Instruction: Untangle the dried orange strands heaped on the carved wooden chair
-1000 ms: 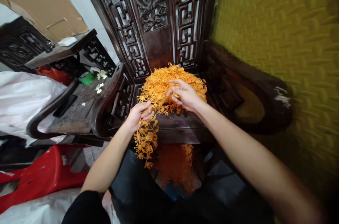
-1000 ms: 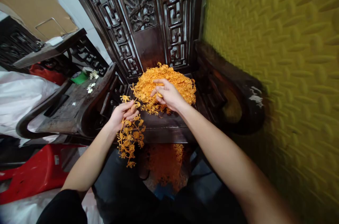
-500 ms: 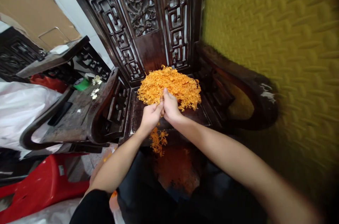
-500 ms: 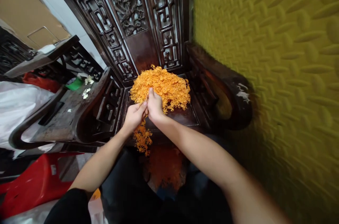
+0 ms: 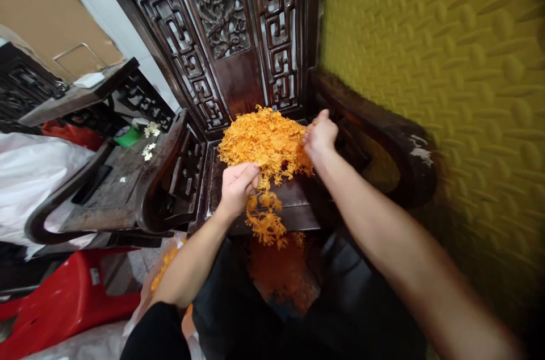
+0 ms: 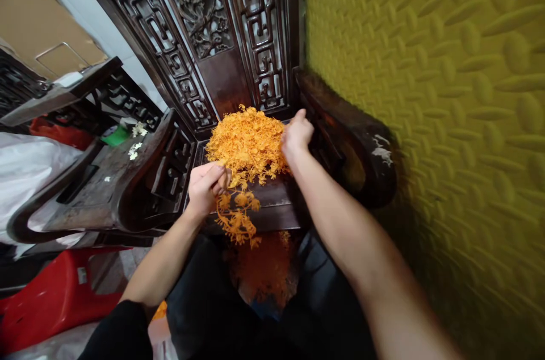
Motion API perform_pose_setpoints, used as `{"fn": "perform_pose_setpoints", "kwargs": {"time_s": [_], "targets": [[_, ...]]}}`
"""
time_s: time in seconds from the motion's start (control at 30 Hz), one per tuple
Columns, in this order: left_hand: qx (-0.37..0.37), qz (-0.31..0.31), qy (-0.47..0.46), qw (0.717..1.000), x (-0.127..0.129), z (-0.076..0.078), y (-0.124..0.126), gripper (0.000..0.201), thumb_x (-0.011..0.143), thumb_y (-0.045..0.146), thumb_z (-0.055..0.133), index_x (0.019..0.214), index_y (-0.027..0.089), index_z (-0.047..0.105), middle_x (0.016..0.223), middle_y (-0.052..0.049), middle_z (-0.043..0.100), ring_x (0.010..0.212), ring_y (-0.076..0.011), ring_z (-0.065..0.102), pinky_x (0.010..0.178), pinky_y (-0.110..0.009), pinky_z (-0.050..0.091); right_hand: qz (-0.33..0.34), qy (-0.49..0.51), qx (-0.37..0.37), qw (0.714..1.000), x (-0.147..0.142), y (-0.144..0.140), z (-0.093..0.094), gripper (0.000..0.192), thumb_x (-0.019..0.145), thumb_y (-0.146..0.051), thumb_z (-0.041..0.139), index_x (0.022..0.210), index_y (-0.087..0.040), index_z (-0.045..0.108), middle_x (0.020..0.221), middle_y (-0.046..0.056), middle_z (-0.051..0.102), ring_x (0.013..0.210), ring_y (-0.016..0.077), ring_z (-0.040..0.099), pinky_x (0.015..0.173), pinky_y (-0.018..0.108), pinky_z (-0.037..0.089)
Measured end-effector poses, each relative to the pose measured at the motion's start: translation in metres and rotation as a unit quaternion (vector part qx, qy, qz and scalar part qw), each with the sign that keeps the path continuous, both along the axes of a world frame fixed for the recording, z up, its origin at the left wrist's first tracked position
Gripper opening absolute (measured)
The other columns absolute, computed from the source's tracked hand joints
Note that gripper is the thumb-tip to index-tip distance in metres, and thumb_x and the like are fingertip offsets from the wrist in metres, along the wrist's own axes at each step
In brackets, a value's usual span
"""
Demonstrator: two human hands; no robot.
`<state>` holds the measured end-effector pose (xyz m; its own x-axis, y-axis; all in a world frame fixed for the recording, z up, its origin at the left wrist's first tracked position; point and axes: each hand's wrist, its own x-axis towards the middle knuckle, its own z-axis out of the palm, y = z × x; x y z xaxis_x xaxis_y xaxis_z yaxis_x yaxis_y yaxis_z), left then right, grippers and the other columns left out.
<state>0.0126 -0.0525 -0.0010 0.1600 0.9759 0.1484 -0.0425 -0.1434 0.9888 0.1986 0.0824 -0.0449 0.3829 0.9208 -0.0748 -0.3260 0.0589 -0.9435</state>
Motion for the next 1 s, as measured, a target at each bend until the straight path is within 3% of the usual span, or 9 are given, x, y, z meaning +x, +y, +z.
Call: {"fn": "perform_pose_setpoints", "kwargs": {"time_s": [0.13, 0.27, 0.4, 0.5, 0.57, 0.67, 0.73, 0.83, 1.0], "targets": [[-0.048, 0.015, -0.031, 0.998, -0.013, -0.007, 0.018, 0.05, 0.085, 0.051, 0.067, 0.051, 0.017, 0.054, 0.037, 0.006, 0.027, 0.036, -0.006, 0.026, 0.042, -0.025, 0.021, 0.074, 0.068, -0.035, 0.994, 0.024, -0.016, 0.015, 0.062, 0.089, -0.081, 0.04, 0.064, -0.025, 0.027, 0.043, -0.01, 0.019, 0.035, 0.0077, 0.021, 0.034, 0.023, 0.018], [-0.071, 0.016, -0.078, 0.994, -0.014, -0.013, 0.032, 0.047, 0.083, 0.05, 0.069, 0.055, 0.016, 0.054, 0.039, 0.008, 0.027, 0.036, -0.0059, 0.029, 0.041, -0.022, 0.023, 0.203, 0.116, -0.031, 0.972, 0.002, -0.05, 0.028, 0.047, 0.086, -0.064, 0.066, 0.077, -0.02, 0.053, 0.048, -0.008, 0.036, 0.037, 0.0065, 0.032, 0.035, 0.02, 0.017], [-0.109, -0.009, -0.129, 0.986, -0.009, -0.008, 0.031, 0.046, 0.084, 0.048, 0.069, 0.056, 0.017, 0.051, 0.042, 0.008, 0.024, 0.038, -0.0065, 0.031, 0.041, -0.022, 0.025, 0.276, 0.097, 0.0, 0.956, -0.024, -0.068, 0.023, 0.043, 0.085, -0.06, 0.07, 0.09, -0.018, 0.062, 0.051, -0.009, 0.036, 0.037, 0.0047, 0.023, 0.039, 0.021, 0.01], [-0.133, -0.015, -0.148, 0.98, -0.009, -0.006, 0.03, 0.047, 0.086, 0.05, 0.067, 0.058, 0.017, 0.049, 0.044, 0.008, 0.022, 0.039, -0.0059, 0.029, 0.042, -0.021, 0.026, 0.317, -0.043, 0.06, 0.946, -0.038, -0.073, 0.014, 0.044, 0.087, -0.062, 0.065, 0.086, -0.019, 0.065, 0.051, -0.009, 0.033, 0.041, 0.0072, 0.025, 0.042, 0.023, 0.016], [-0.134, -0.015, -0.152, 0.979, -0.01, -0.004, 0.029, 0.047, 0.087, 0.049, 0.067, 0.057, 0.017, 0.047, 0.044, 0.008, 0.021, 0.039, -0.006, 0.028, 0.041, -0.021, 0.025, 0.299, -0.191, 0.134, 0.925, -0.04, -0.071, 0.01, 0.038, 0.092, -0.056, 0.061, 0.084, -0.02, 0.068, 0.056, -0.004, 0.047, 0.048, 0.0105, 0.037, 0.048, 0.024, 0.027], [-0.101, -0.022, -0.133, 0.986, -0.016, 0.004, 0.023, 0.046, 0.085, 0.042, 0.068, 0.054, 0.018, 0.043, 0.042, 0.007, 0.022, 0.039, -0.0068, 0.028, 0.041, -0.022, 0.023, 0.213, -0.414, 0.206, 0.861, -0.022, -0.054, 0.006, 0.025, 0.093, -0.043, 0.063, 0.081, -0.021, 0.069, 0.074, 0.002, 0.066, 0.067, 0.0159, 0.054, 0.064, 0.028, 0.036], [-0.052, -0.018, -0.112, 0.992, -0.022, 0.01, 0.017, 0.049, 0.086, 0.041, 0.066, 0.05, 0.019, 0.041, 0.04, 0.006, 0.022, 0.039, -0.0077, 0.029, 0.042, -0.023, 0.023, 0.119, -0.51, 0.165, 0.836, 0.002, -0.035, 0.001, 0.019, 0.09, -0.034, 0.067, 0.076, -0.02, 0.068, 0.076, 0.005, 0.068, 0.07, 0.0182, 0.056, 0.067, 0.029, 0.036], [0.041, 0.043, -0.07, 0.996, -0.032, 0.011, 0.012, 0.055, 0.089, 0.044, 0.062, 0.046, 0.019, 0.038, 0.04, 0.004, 0.026, 0.04, -0.0083, 0.032, 0.046, -0.025, 0.023, 0.01, -0.486, 0.054, 0.872, 0.037, -0.012, -0.004, 0.018, 0.091, -0.025, 0.062, 0.075, -0.018, 0.068, 0.069, 0.006, 0.067, 0.064, 0.0179, 0.058, 0.064, 0.028, 0.037], [0.055, 0.126, 0.176, 0.975, -0.037, -0.019, 0.034, 0.049, 0.092, 0.046, 0.058, 0.054, 0.016, 0.057, 0.048, 0.002, 0.043, 0.047, -0.0096, 0.036, 0.052, -0.026, 0.026, 0.105, -0.332, 0.113, 0.931, 0.013, -0.043, 0.011, 0.024, 0.097, -0.027, 0.051, 0.104, -0.017, 0.072, 0.075, 0.004, 0.068, 0.056, 0.0152, 0.057, 0.061, 0.029, 0.043]]}}
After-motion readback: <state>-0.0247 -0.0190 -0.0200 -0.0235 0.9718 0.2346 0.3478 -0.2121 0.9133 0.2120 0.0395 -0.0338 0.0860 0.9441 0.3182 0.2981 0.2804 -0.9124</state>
